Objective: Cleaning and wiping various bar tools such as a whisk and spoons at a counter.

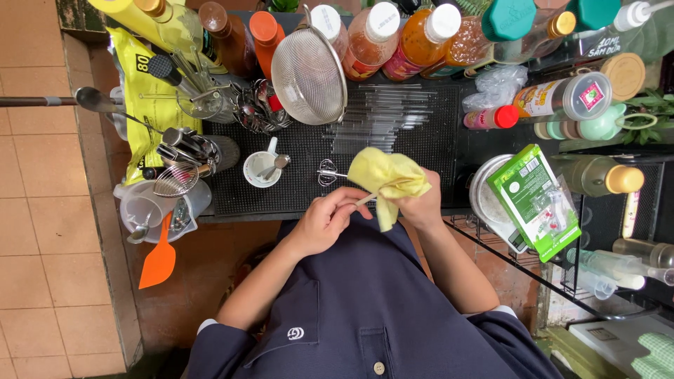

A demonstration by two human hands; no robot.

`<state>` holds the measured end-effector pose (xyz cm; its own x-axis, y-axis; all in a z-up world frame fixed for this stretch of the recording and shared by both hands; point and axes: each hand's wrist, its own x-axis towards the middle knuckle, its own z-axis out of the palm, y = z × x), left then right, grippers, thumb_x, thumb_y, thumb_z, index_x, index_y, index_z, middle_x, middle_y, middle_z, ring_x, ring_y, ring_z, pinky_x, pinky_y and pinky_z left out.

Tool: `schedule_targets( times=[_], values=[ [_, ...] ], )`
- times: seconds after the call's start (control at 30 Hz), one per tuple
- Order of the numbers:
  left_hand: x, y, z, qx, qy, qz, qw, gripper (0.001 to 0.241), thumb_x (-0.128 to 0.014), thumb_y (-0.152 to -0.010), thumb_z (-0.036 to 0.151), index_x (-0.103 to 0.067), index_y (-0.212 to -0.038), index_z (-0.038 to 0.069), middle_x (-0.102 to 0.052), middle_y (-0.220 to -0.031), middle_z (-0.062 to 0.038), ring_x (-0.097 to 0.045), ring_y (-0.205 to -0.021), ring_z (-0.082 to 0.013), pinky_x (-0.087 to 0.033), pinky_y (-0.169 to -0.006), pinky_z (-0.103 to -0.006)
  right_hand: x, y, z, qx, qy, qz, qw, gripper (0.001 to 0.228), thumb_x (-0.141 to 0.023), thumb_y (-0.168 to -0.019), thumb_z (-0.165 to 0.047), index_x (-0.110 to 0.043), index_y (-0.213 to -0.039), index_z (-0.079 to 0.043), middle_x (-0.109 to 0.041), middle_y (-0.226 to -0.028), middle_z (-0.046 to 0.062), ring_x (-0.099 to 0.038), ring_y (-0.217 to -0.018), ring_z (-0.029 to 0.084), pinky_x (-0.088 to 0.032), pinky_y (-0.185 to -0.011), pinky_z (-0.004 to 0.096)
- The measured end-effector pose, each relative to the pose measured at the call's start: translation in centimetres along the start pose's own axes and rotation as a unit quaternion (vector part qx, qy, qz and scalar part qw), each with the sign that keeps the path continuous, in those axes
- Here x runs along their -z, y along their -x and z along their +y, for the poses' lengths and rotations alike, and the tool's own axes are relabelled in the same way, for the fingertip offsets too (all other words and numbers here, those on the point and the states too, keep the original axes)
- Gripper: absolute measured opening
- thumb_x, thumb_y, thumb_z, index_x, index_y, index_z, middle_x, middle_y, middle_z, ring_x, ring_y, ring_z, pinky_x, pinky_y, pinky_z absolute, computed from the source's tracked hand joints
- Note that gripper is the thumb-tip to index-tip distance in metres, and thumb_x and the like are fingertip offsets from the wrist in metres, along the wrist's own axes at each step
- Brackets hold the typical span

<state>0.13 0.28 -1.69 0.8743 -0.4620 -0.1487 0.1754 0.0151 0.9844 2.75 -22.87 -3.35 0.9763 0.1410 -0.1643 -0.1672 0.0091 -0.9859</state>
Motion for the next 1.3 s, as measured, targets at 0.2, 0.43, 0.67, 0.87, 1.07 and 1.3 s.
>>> schedule_targets(
  times=[0.2,0.43,0.67,0.87,1.07,1.3],
  values=[
    [-0.2,-0.1,1.5,0.006,-0.025,-0.013,1.0,0.026,-0.052,-0.103,0.004,-0.061,-0.127,0.0,-0.077,-0.096,-0.003,-0.06,-0.061,-0.0085,-0.052,-0.059,-0.0247,2.4,1.0,3.1,0.088,0.174,0.043,0.98,0.022,-0.08,-0.087,-0.008,-0.077,-0.107,0.001,-0.08,-0.097,0.006,-0.078,-0.085,0.013,-0.062,-0.078,0.027],
    [0.0,0.6,2.1,-0.01,-0.129,0.016,0.991,0.031,-0.056,-0.099,0.004,-0.063,-0.129,0.005,-0.076,-0.089,-0.004,-0.076,-0.08,-0.0151,-0.06,-0.074,-0.028,4.1,0.3,0.1,0.068,0.089,0.123,0.986,0.023,-0.051,-0.11,-0.008,-0.066,-0.125,0.002,-0.074,-0.108,0.004,-0.07,-0.094,0.009,-0.056,-0.081,0.023],
    [1.3,0.6,3.7,-0.004,-0.209,0.082,0.975,0.023,-0.058,-0.1,0.007,-0.07,-0.119,0.007,-0.07,-0.082,-0.008,-0.07,-0.068,-0.0202,-0.056,-0.064,-0.0324,5.3,0.3,-2.5,0.037,0.108,0.026,0.993,0.031,-0.084,-0.083,-0.004,-0.073,-0.112,0.002,-0.075,-0.1,0.003,-0.071,-0.089,0.009,-0.058,-0.079,0.025],
    [3.9,1.0,4.1,-0.067,-0.281,0.087,0.953,0.02,-0.061,-0.098,0.008,-0.072,-0.114,0.008,-0.072,-0.09,-0.009,-0.072,-0.079,-0.0263,-0.056,-0.069,-0.0361,3.9,0.5,-4.8,-0.003,0.245,-0.013,0.97,0.024,-0.084,-0.084,-0.007,-0.079,-0.107,-0.005,-0.077,-0.084,0.003,-0.07,-0.073,0.008,-0.055,-0.064,0.024],
    [5.2,1.5,4.8,-0.048,-0.294,0.095,0.95,0.019,-0.06,-0.098,0.009,-0.072,-0.112,0.009,-0.074,-0.093,-0.008,-0.073,-0.081,-0.0253,-0.057,-0.07,-0.0352,4.2,0.1,-4.8,0.025,0.316,-0.094,0.944,0.021,-0.074,-0.086,-0.006,-0.077,-0.107,-0.006,-0.074,-0.083,0.004,-0.07,-0.071,0.009,-0.054,-0.066,0.025],
    [4.8,1.4,4.4,-0.051,-0.296,0.074,0.951,0.017,-0.061,-0.098,0.011,-0.073,-0.109,0.009,-0.074,-0.092,-0.008,-0.073,-0.081,-0.0259,-0.057,-0.07,-0.0348,2.7,-0.2,-5.2,0.064,0.284,-0.066,0.954,0.029,-0.09,-0.075,-0.018,-0.077,-0.099,-0.006,-0.076,-0.083,0.004,-0.072,-0.072,0.011,-0.055,-0.065,0.028]
  ],
)
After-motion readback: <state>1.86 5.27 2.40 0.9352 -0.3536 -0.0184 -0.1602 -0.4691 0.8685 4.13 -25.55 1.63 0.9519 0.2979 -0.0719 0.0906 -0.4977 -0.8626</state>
